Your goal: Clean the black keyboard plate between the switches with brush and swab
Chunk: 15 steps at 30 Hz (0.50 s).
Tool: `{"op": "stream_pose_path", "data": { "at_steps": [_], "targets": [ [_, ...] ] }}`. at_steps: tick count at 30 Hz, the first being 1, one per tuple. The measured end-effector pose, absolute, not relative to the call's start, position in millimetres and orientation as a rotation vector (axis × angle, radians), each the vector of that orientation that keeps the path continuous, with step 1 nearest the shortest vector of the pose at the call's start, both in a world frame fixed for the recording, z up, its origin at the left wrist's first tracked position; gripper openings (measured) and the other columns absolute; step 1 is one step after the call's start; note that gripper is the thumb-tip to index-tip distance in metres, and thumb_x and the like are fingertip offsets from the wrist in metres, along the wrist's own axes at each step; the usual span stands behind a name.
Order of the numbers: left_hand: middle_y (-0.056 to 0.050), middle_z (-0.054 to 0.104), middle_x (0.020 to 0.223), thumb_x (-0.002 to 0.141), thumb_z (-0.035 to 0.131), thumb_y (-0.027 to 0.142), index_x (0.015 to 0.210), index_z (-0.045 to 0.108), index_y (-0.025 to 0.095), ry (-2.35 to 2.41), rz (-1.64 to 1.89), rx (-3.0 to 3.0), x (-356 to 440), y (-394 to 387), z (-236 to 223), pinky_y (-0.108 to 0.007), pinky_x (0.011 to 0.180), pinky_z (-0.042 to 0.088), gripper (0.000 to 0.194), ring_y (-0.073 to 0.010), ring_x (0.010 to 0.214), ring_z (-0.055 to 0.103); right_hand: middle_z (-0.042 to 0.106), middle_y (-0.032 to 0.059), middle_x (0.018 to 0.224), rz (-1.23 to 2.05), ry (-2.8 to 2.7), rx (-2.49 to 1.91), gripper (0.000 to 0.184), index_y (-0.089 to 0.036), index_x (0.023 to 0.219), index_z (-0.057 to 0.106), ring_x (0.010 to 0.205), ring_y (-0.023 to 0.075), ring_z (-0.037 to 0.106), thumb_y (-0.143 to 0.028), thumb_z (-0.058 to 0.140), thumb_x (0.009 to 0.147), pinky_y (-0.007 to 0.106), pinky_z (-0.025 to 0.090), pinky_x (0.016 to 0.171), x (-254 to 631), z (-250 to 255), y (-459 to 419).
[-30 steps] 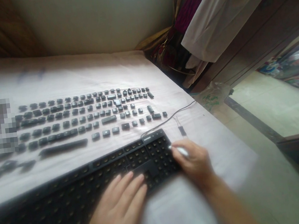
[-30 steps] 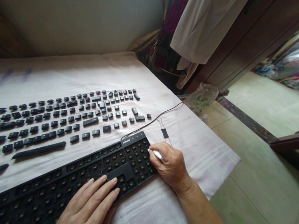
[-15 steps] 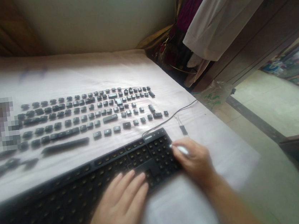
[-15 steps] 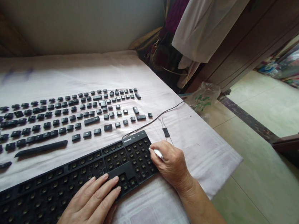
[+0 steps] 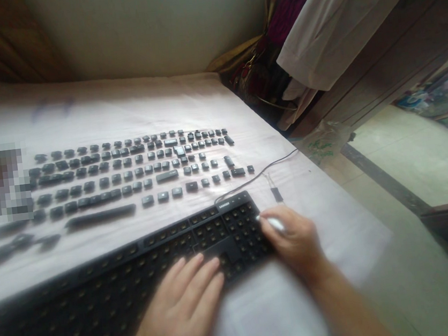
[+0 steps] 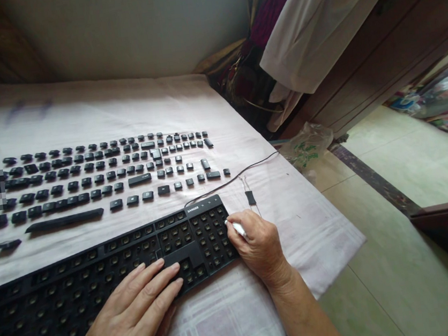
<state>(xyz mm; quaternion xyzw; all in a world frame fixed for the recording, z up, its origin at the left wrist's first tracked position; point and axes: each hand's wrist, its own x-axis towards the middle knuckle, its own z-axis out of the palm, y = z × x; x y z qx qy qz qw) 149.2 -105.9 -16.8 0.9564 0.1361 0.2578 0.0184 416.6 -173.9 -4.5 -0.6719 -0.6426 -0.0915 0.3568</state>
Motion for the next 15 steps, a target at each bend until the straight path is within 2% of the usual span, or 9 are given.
{"op": "stream_pose_path", "data": {
  "at_steps": [4,8,15],
  "targets": [
    [0.001,0.070,0.126,0.099,0.035,0.012,0.113,0.071,0.021,0.499,0.937,2.875,151.3,-108.2,-18.6,-0.036,0.123,0.026,0.039,-0.0154,0.127,0.056,0.072,0.0025,0.077,-0.198,-1.670,-1.713,0.012,-0.021,0.089,0.063,0.066,0.0158,0.070,-0.010,0.057,0.088,0.026,0.056,0.065,416.8,-5.1,-173.9],
    [0.001,0.068,0.129,0.099,0.042,0.014,0.117,0.070,0.021,0.405,0.783,2.976,150.3,-105.7,-13.9,-0.032,0.121,0.028,0.034,-0.0148,0.124,0.057,0.072,0.0020,0.077,-0.195,-1.690,-1.705,0.013,-0.021,0.089,0.062,0.066,0.0155,0.070,-0.009,0.057,0.088,0.025,0.055,0.064,417.5,-5.5,-175.2],
    [0.000,0.068,0.129,0.099,0.037,0.012,0.117,0.069,0.021,0.478,0.864,2.895,151.8,-110.7,-22.5,-0.036,0.122,0.028,0.038,-0.0157,0.129,0.054,0.071,0.0014,0.074,-0.247,-1.678,-1.718,0.013,-0.021,0.086,0.062,0.063,0.0156,0.069,-0.010,0.056,0.087,0.025,0.055,0.063,416.9,-3.6,-173.8]
  ]
}}
